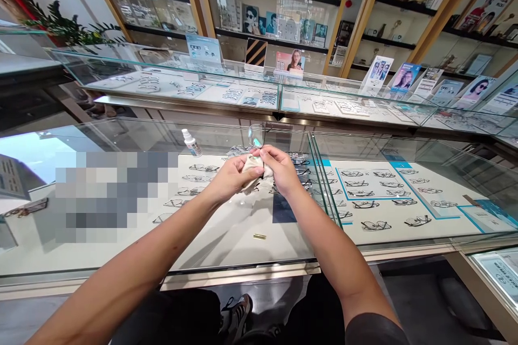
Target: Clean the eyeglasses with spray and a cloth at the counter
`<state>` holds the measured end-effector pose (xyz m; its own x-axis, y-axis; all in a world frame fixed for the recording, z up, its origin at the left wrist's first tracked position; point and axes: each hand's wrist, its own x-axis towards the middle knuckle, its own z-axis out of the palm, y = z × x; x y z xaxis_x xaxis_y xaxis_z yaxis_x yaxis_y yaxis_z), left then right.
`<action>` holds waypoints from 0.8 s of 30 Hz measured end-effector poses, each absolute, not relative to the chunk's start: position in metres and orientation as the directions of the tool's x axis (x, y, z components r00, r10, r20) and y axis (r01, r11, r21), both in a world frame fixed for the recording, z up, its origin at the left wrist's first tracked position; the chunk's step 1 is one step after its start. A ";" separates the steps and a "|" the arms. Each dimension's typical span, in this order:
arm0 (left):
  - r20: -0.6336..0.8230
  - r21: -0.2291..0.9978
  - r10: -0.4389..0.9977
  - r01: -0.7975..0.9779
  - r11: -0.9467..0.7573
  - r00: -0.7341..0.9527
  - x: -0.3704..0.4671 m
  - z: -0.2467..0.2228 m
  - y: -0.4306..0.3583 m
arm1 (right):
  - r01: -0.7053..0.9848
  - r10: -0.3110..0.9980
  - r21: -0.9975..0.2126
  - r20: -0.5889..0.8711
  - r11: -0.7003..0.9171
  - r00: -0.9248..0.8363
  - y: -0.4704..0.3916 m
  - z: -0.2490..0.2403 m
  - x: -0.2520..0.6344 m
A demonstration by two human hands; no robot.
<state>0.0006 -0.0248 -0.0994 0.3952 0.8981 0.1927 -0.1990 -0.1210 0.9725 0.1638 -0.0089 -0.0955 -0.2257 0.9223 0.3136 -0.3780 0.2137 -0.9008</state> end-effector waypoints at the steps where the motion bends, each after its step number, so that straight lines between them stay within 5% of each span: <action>1: 0.195 0.971 0.894 -0.208 -0.118 0.404 0.001 -0.099 -0.025 | -0.385 0.927 -0.901 0.303 0.201 -0.223 -0.008 -0.095 0.164; 8: 0.216 0.966 0.890 -0.220 -0.135 0.402 0.003 -0.103 -0.025 | -0.446 0.948 -0.885 0.243 0.130 -0.204 -0.006 -0.095 0.164; 20: 0.333 0.919 0.942 -0.232 -0.318 0.032 0.014 -0.109 -0.025 | -0.431 0.970 -0.901 0.150 0.053 -0.194 -0.018 -0.098 0.150; 24: 0.344 0.929 0.935 -0.178 -0.326 0.081 0.009 -0.108 -0.021 | -0.458 0.965 -0.886 0.182 0.078 -0.187 -0.017 -0.094 0.154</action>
